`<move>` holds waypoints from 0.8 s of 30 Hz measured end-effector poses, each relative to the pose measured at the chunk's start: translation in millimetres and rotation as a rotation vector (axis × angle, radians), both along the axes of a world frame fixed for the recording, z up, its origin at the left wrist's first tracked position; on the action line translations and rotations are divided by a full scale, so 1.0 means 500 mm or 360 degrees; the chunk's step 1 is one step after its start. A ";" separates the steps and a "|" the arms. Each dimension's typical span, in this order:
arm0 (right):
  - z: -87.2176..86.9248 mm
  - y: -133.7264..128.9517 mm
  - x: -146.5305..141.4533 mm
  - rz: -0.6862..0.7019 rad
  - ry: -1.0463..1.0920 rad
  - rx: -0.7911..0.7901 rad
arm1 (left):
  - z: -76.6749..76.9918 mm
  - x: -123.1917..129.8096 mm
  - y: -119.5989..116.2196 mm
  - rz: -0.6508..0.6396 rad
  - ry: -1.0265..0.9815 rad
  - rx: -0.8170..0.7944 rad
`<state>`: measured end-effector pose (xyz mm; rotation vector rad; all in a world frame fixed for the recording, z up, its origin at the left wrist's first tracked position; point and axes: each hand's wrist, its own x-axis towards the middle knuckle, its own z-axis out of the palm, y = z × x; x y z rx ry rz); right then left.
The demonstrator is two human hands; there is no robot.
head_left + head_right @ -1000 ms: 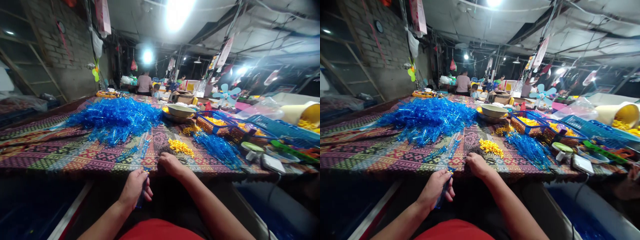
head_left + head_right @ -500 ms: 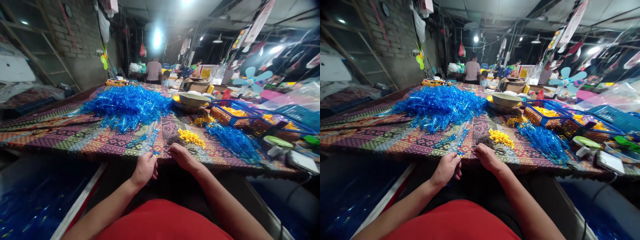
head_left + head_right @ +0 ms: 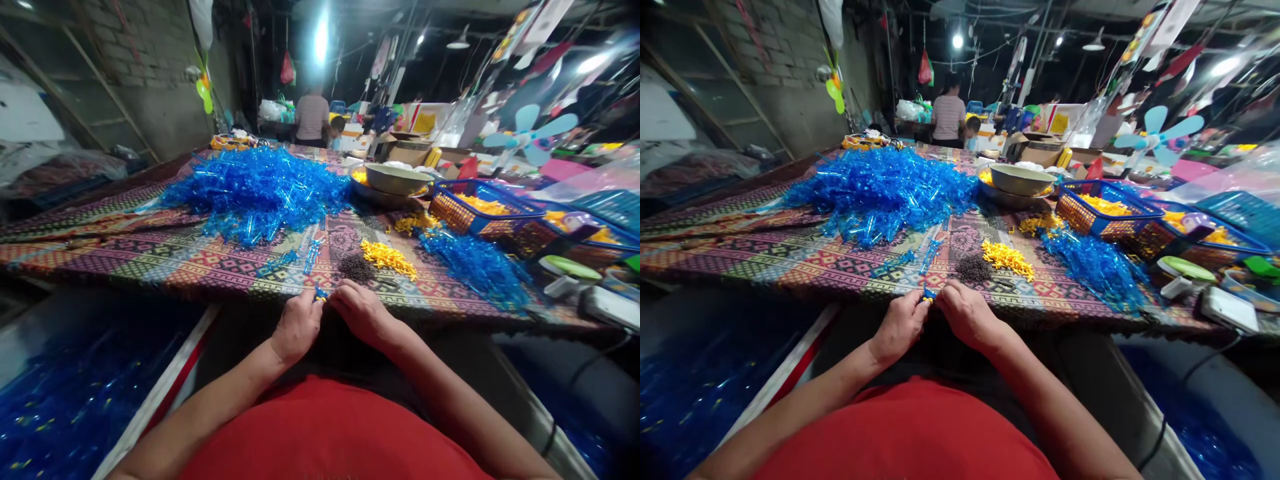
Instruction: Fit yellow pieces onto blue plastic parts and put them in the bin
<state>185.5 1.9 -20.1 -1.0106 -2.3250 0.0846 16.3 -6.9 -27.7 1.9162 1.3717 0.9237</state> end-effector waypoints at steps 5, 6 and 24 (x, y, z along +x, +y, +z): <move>0.002 -0.005 -0.002 -0.0057 -0.0191 0.0030 | -0.004 -0.002 0.001 -0.0038 0.0230 0.0135; 0.002 -0.005 -0.002 -0.0058 -0.0208 0.0033 | -0.005 -0.002 0.001 -0.0038 0.0253 0.0145; 0.024 -0.002 -0.001 0.0028 -0.0213 -0.0114 | -0.013 -0.007 -0.006 -0.0287 -0.0223 -0.0410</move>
